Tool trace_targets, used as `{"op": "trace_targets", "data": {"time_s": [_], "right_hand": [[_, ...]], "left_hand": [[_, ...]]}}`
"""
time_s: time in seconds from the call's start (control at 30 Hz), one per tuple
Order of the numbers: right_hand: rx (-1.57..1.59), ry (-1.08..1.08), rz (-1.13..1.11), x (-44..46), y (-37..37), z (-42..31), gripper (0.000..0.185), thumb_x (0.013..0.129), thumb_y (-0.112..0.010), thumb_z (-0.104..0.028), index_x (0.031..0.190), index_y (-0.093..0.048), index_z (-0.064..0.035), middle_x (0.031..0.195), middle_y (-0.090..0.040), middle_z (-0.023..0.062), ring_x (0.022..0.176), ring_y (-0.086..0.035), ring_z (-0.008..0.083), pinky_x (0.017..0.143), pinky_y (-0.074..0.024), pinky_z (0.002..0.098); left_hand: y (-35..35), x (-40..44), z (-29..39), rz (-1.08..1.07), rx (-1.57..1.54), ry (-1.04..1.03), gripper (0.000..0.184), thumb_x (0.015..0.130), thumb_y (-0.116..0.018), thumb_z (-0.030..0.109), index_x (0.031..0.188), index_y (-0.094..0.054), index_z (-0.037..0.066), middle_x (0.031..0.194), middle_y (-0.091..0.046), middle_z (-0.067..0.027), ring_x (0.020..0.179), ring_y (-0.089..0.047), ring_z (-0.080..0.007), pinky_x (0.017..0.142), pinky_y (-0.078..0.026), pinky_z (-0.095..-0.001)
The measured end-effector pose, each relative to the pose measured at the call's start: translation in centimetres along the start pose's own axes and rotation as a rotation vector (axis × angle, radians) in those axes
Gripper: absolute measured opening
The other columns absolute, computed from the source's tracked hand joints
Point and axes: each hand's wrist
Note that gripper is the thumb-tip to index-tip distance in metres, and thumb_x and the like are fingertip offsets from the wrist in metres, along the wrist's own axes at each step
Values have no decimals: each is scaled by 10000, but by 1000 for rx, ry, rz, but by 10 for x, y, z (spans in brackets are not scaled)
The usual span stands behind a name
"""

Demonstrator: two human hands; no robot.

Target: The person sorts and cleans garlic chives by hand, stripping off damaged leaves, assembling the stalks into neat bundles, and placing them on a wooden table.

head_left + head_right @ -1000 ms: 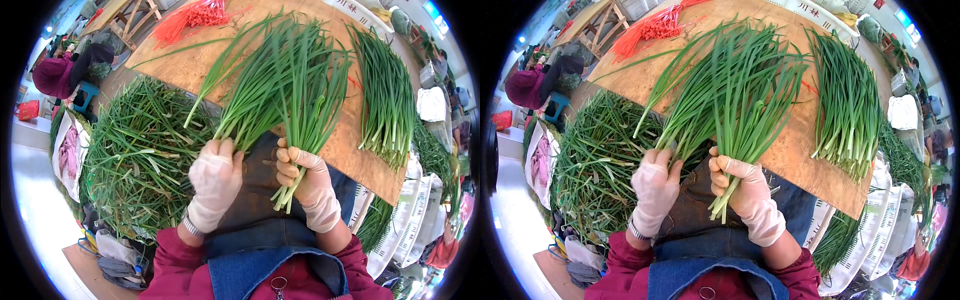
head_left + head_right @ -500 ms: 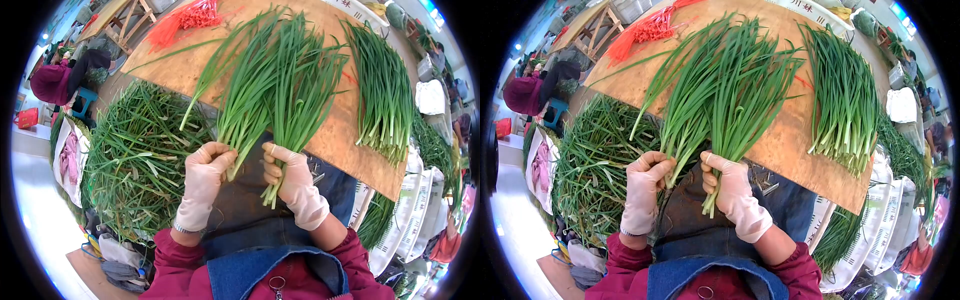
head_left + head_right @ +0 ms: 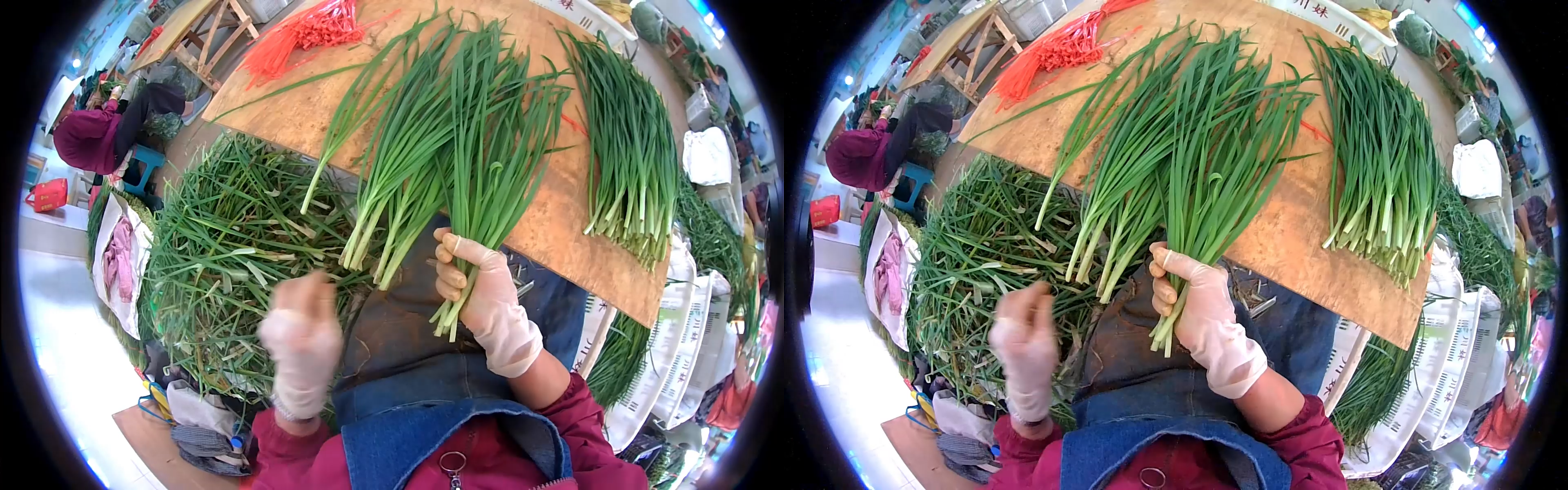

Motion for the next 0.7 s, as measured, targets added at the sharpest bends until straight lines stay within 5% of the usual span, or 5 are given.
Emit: {"op": "trace_targets", "data": {"time_s": [0.13,0.27,0.6,0.7], "right_hand": [[7,-8,-16,-5,-1,-4,168,792,-597,-83,930,-555,4,688,-515,45,465,-407,95,423,-312,230],[65,-30,-38,-8,-1,-7,177,792,-598,-88,938,-554,2,685,-517,43,465,-407,94,424,-311,229],[13,5,-43,-12,-8,-10,165,788,-606,-79,927,-563,-1,703,-544,47,453,-413,92,411,-316,235],[-98,64,9,-10,-12,-6,128,784,-620,-88,859,-584,9,643,-542,50,443,-430,104,405,-337,246]], "left_hand": [[-42,32,34,-256,190,-168,314,719,-651,99,1012,-555,38,862,-578,-142,622,-585,-305,531,-472,-361],[-61,36,24,-259,269,-244,443,709,-653,128,1105,-492,12,840,-554,-146,583,-569,-304,499,-450,-381],[-48,41,37,66,155,-482,269,670,-631,11,931,-594,-42,673,-510,-92,475,-518,-214,413,-412,-303],[-39,38,50,91,79,-525,242,658,-641,-31,897,-605,-16,730,-533,-99,523,-528,-236,450,-425,-320]]}}
Point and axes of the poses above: each hand's wrist, its own x-axis towards the middle knuckle, its own y-axis out of the back of the hand, z = x × y
